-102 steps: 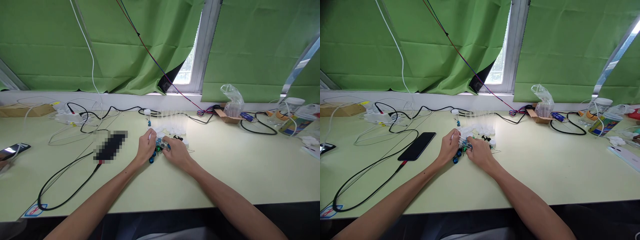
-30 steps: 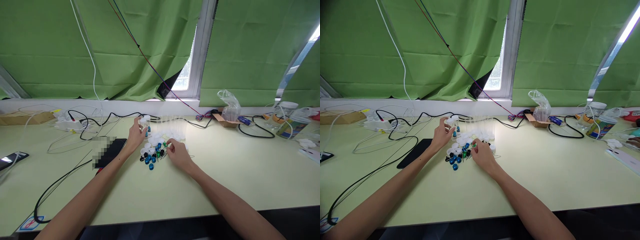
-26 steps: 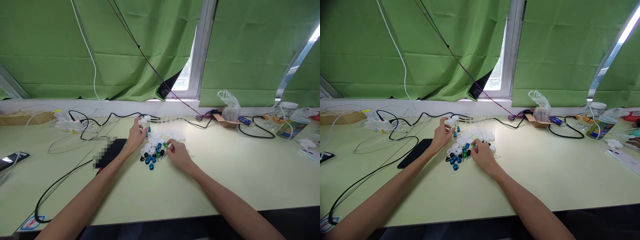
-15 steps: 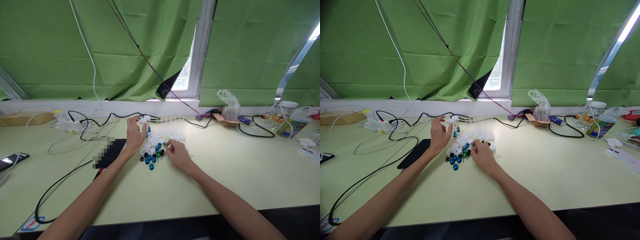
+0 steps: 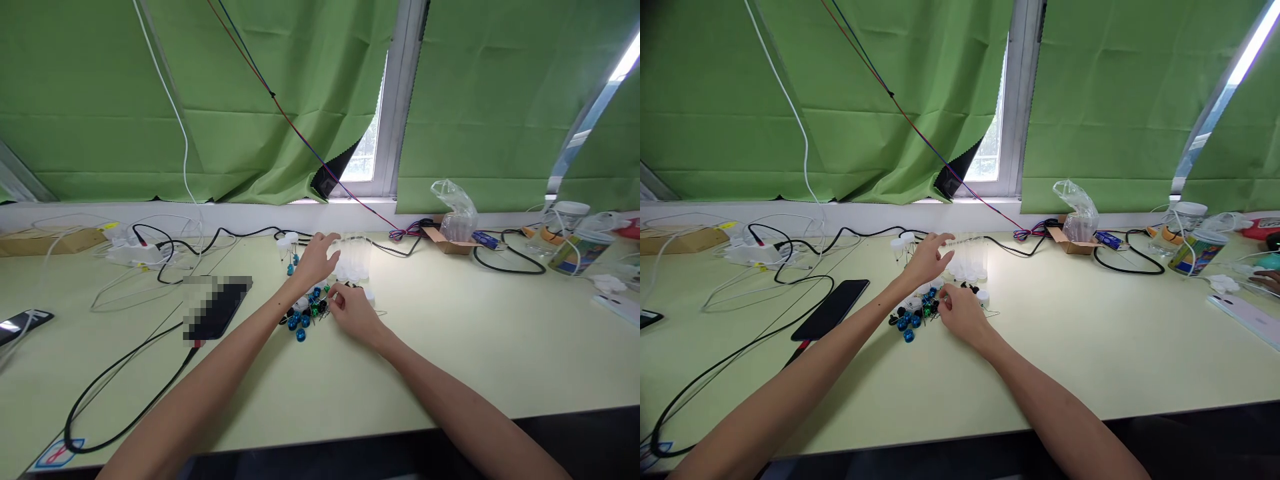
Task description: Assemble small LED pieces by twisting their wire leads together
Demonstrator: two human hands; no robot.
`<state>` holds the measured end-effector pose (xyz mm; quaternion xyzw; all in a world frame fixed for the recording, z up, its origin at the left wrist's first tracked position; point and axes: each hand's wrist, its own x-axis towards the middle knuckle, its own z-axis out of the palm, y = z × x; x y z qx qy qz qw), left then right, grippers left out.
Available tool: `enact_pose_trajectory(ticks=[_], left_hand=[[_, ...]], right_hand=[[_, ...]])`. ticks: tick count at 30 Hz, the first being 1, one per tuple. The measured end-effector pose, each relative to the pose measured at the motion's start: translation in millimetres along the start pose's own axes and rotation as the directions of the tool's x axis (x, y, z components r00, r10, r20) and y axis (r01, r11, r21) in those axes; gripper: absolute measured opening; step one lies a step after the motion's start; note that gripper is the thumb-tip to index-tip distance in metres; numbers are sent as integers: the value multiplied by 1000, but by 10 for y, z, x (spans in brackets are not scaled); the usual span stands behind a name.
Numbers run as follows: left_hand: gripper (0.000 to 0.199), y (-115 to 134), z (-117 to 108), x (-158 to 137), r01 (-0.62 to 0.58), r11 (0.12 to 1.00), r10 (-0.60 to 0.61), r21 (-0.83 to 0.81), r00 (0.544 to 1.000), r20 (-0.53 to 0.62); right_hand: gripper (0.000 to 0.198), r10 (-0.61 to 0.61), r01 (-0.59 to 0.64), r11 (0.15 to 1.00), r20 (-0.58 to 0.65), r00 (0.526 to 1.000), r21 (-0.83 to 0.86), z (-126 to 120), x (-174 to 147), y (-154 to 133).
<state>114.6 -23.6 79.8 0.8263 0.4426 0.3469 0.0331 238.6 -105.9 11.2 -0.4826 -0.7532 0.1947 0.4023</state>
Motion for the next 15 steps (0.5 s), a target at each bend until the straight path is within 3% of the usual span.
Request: enact_pose_trajectory(ticks=[5,9,15], left_hand=[[23,3,134,80,48,999,-48,9,998,33],[15,-56,202,70,41,999,-41,-13,999,-9],[14,-97,169,58,22,999,-25,-45,998,-54]], right_hand=[[15,-5,5,1000,6,1000,0,-3,1,-11],[16,-17,17,1000,3,1000,1,1,3,-2],[16,-32,32,999,1,1000,-3,11,4,18]])
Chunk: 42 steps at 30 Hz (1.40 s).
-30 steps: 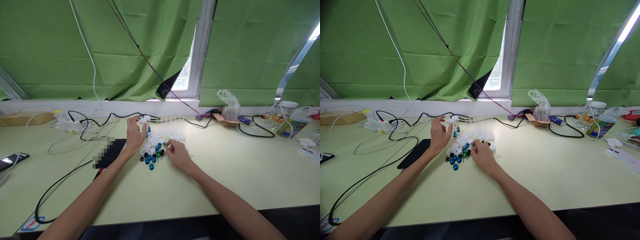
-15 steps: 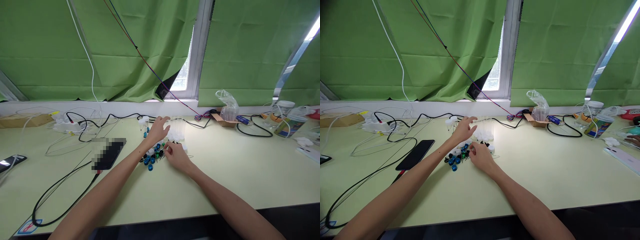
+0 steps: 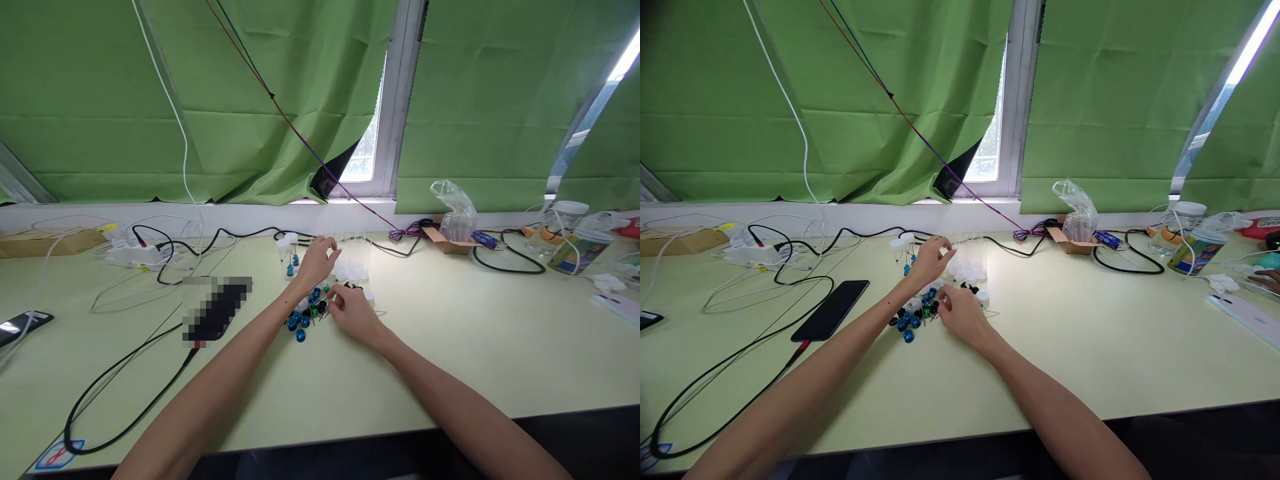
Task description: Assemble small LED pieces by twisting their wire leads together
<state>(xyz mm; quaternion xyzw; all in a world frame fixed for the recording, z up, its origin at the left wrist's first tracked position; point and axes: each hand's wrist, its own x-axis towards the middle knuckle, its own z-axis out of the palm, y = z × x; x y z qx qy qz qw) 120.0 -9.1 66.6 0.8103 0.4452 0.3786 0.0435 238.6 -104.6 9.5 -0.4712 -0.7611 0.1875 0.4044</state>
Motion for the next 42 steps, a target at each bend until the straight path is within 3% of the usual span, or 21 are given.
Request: enact_pose_trajectory(ticks=[5,13,19,22,25,29,32,37,42], left_hand=[[16,53,-144,-41,-35,999,35,-1,995,-89],[18,157,-455,-382,-89,988,41,-129,942,-332],[16,103,-449,-701,-87,979,-3,-184,897,-443],[16,81,-384,-770,-71,977,-21,-201,907,-420],[13,86,-340,-795,-137,978,64,-155,914,-400],[11,86,-302,-822,-236,968,189,-86,910,-369],[7,72,-275,-852,-243,967,203,-79,918,-339],[31,53,-263,-867,-162,980,116,-116,936,-332],[13,-11,-270,-852,-114,992,94,-61,958,-270]], right_hand=[[15,9,-8,1000,-33,999,29,-7,10,4],[20,69,-17,983,-280,958,185,-98,31,-74],[20,11,59,986,-415,910,155,-132,39,-79],[23,-95,141,986,-391,915,92,-135,34,-69],[34,-174,211,972,-284,943,103,-117,15,-67],[44,-219,243,963,-197,956,112,-71,-8,-65],[40,-226,247,965,-198,954,89,-55,-4,-45],[37,-209,232,972,-358,910,24,-156,57,31],[35,-93,71,996,-598,796,-60,-353,142,220]])
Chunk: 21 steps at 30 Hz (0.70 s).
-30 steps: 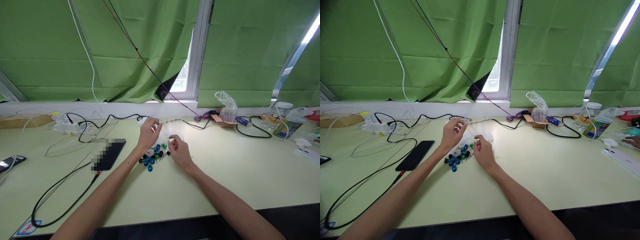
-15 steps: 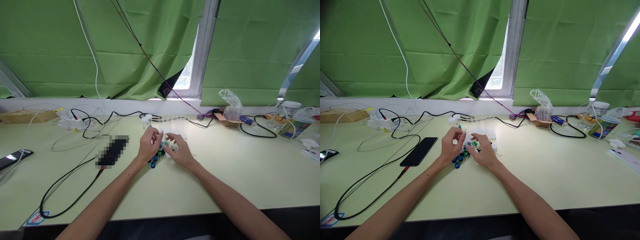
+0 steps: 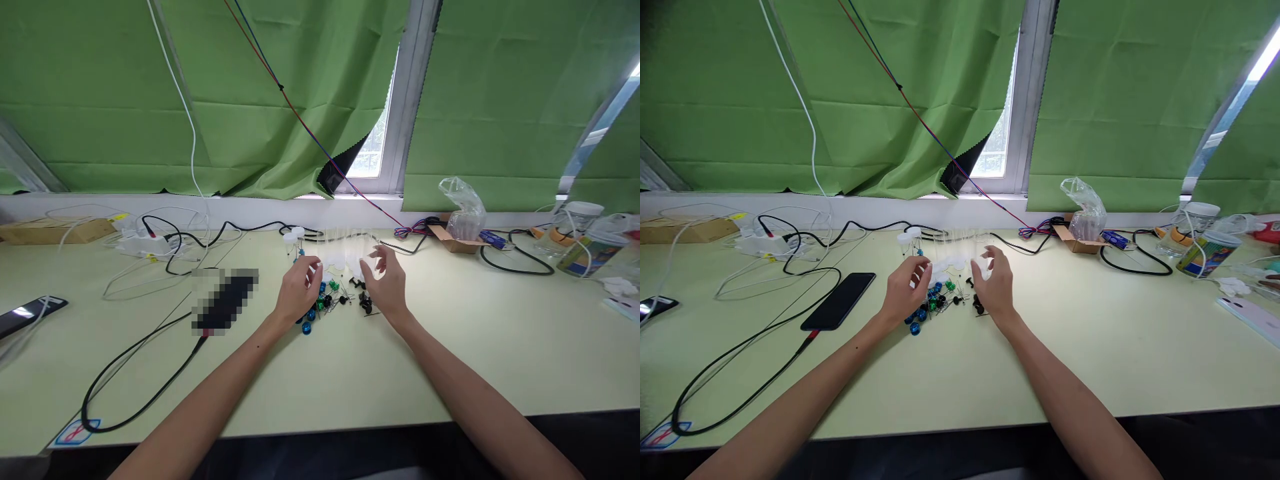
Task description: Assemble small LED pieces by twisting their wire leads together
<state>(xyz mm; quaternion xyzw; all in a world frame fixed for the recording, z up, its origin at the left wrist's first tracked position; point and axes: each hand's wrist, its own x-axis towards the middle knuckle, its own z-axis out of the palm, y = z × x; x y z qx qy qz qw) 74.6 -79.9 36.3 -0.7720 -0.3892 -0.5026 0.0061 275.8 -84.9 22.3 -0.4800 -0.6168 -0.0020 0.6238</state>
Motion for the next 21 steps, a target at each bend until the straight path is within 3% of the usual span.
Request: enact_pose_trajectory(ticks=[9,16,21], left_hand=[[20,-76,-5,-5,119,991,-132,65,960,247],[19,-102,4,-11,8,986,-76,165,910,408],[19,-122,26,-31,-57,984,-25,167,892,450]], right_hand=[[33,150,-145,974,17,989,-175,8,48,353],[32,215,-186,962,137,967,-199,29,16,406],[34,217,-180,961,172,961,-209,45,2,431]])
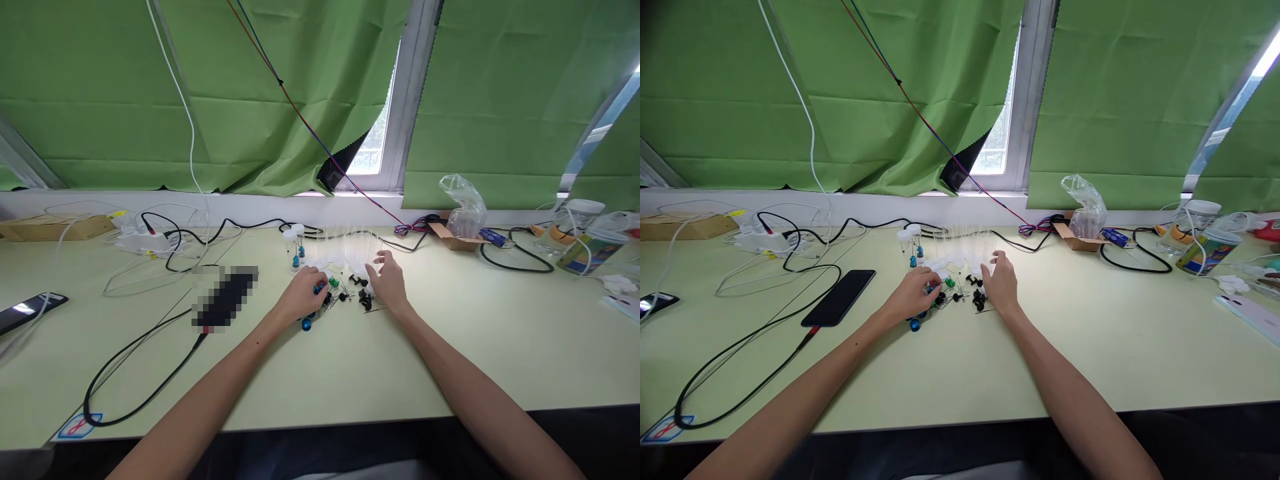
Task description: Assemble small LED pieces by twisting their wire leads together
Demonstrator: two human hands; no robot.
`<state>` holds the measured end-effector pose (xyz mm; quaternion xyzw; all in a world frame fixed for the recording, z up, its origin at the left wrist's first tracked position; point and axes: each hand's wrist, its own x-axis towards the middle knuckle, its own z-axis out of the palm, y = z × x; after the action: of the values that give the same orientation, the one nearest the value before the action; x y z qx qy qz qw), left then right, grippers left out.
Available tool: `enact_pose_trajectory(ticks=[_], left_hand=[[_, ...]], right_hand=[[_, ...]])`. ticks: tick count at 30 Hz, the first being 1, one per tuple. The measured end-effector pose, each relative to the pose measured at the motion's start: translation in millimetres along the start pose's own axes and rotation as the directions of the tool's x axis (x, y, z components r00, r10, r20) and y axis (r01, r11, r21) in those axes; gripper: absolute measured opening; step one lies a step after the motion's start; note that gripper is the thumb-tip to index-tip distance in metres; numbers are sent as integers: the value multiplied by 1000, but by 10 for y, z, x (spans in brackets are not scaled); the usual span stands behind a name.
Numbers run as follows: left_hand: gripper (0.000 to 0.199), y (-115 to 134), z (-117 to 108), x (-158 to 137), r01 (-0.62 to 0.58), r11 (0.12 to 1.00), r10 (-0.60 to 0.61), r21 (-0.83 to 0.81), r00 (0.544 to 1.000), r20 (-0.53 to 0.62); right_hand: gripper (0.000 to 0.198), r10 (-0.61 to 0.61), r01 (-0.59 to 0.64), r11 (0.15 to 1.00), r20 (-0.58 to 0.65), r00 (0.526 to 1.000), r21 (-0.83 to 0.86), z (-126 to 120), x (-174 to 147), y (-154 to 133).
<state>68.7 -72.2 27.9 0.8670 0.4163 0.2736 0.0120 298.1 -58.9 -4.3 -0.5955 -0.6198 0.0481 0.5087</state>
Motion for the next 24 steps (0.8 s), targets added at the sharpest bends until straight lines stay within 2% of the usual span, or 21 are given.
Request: enact_pose_trajectory(ticks=[6,9,16,21,24], left_hand=[[20,19,18,-31,-33,999,33,10,999,-4],[27,59,34,-50,-52,998,52,24,999,17],[32,145,60,-60,-109,994,107,20,990,91],[36,109,84,-57,-109,994,109,-11,988,108],[38,92,90,-54,-102,995,102,-10,983,151]], right_hand=[[36,-16,16,1000,-18,1000,7,6,-11,-15],[41,8,-8,1000,-41,999,0,-3,-19,-52],[52,63,-62,998,-217,974,13,-85,-35,-219],[38,22,0,997,-308,951,71,-146,-42,-328],[16,-34,58,995,-262,964,85,-132,-59,-356]])
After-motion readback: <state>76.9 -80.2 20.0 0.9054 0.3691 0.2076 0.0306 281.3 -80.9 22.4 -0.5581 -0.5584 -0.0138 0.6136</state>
